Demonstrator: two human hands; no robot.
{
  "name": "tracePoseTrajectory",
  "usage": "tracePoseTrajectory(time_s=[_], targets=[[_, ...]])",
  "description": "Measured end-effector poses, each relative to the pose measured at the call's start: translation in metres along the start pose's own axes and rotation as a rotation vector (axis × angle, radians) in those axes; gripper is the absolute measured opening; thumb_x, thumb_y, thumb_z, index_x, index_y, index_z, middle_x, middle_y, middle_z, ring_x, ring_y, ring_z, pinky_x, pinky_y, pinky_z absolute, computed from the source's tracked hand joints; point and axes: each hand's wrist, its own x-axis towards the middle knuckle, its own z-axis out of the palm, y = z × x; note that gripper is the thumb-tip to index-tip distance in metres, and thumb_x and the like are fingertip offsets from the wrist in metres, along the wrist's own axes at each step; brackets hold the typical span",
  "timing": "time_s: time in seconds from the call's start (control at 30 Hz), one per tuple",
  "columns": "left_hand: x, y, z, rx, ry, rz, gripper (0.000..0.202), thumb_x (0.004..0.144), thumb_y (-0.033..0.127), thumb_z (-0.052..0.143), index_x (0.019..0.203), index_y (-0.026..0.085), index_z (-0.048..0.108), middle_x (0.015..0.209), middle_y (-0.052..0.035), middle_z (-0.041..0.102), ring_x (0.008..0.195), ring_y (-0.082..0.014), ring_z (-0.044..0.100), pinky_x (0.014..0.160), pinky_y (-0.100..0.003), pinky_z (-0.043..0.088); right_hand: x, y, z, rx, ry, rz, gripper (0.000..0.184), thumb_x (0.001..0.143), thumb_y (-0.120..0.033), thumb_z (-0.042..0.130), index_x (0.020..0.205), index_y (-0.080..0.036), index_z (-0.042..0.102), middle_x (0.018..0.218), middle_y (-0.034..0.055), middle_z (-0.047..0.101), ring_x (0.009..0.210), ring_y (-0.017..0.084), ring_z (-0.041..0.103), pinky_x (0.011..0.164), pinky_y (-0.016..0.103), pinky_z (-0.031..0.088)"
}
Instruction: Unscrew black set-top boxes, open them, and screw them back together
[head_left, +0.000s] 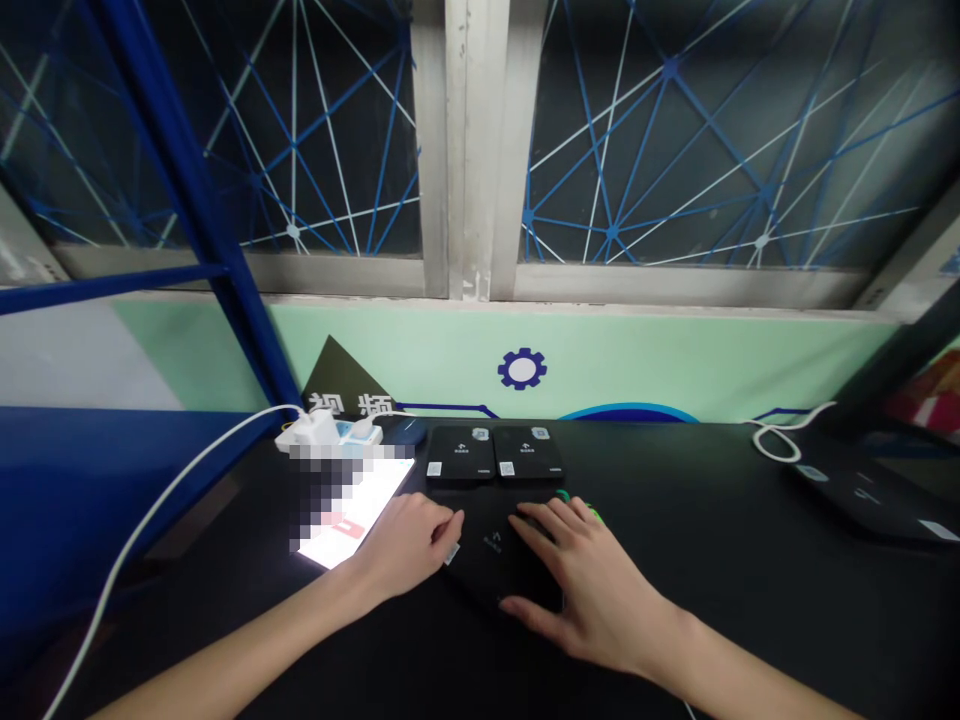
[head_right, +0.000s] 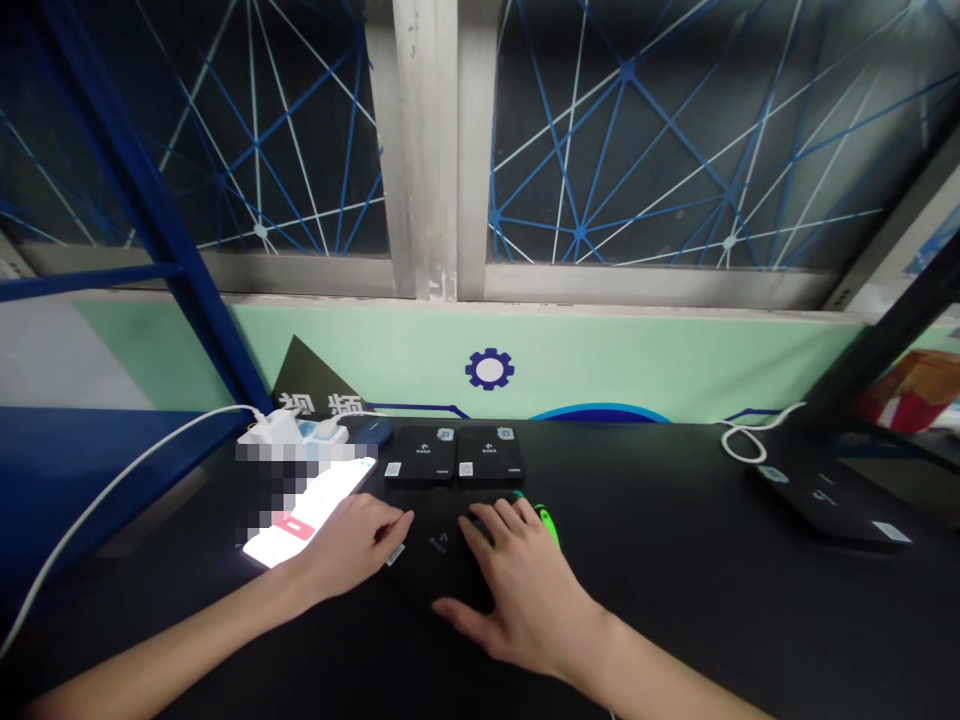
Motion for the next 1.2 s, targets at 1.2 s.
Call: tracePoseTrajectory(time_s=[1.2], targets=[[0.001,0.007,-0.003,0.297,0.177,0.135,0.026,0.095,0.025,0.044,0.116,0.015,0.057,0.108,-0.0123,0.064,0.098,-0.0287,0.061,0.083,-0.043,0.049,0.027,0.056,-0.009,0.307,0.245,0.092,0.066,0.064,-0.036,0.080,0.123,-0.025,0.052,0.124,0.0088,0.054,0.118,0.030,0.049,0.102,0.049,0.043]])
